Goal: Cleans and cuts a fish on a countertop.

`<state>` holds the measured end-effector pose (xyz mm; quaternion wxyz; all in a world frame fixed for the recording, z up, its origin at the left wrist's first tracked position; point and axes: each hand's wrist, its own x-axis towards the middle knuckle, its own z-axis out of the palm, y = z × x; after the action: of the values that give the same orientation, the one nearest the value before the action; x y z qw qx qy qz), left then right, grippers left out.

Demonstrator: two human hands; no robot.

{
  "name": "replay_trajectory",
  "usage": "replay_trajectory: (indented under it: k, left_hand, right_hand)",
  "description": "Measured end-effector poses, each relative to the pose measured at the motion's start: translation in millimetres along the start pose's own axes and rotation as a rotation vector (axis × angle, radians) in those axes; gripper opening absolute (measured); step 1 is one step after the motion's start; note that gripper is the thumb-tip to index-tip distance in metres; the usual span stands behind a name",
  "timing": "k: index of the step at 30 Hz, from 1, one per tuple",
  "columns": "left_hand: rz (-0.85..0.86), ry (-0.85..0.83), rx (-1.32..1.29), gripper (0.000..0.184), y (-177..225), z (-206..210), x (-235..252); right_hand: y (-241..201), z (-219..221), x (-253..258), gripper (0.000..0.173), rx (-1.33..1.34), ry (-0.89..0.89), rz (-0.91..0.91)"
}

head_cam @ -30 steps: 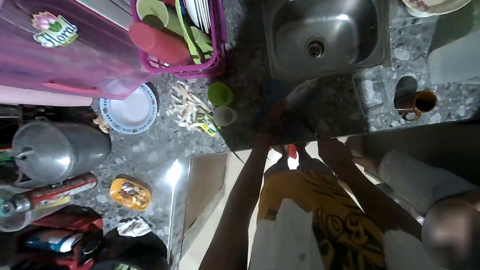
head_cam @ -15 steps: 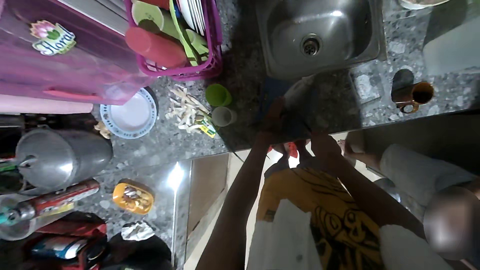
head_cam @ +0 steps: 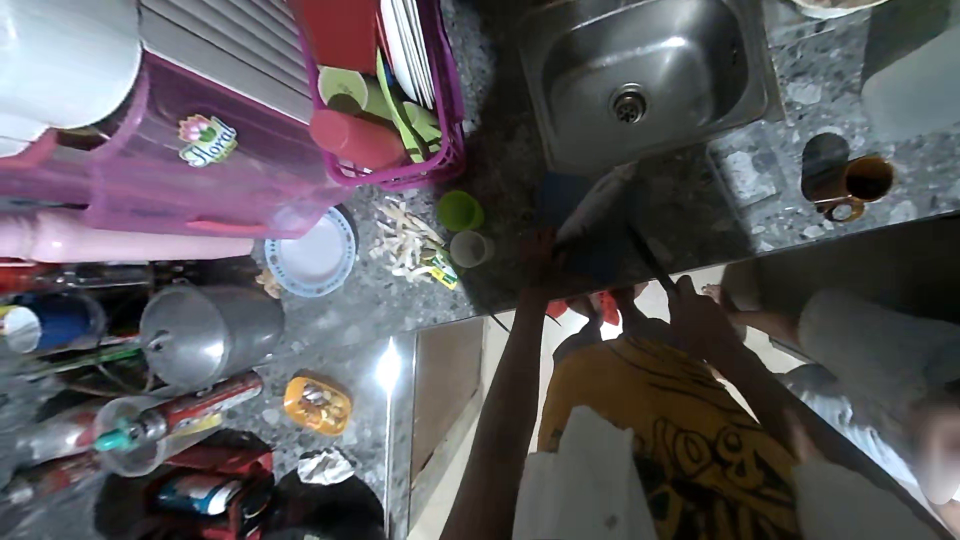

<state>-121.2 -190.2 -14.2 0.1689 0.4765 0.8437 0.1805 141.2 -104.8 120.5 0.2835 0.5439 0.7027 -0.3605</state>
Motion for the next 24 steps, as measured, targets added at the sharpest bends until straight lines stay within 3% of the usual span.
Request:
replay_trajectory:
  k: [5, 9, 11, 24]
  left_hand:
    - [0.024, 0.029, -0.047, 0.035, -13, 5, -9]
    - [0.072, 0.017, 0.002, 0.048, -11, 8, -14]
    - [0.059, -0.001, -0.004, 0.046, -7, 10, -17]
    - [0.163, 0.050, -0.103, 0.036, -11, 16, -20]
  right_hand:
    - [-17, 28, 22, 0.047, 0.057, 0.048, -0.141]
    - [-48, 37, 30, 0.048, 0.031, 0.016, -0.203]
    - [-58, 46, 34, 0.046, 0.008, 0.038, -0.234]
    - [-90, 76, 54, 0.058, -0.168, 0.015, -0.052]
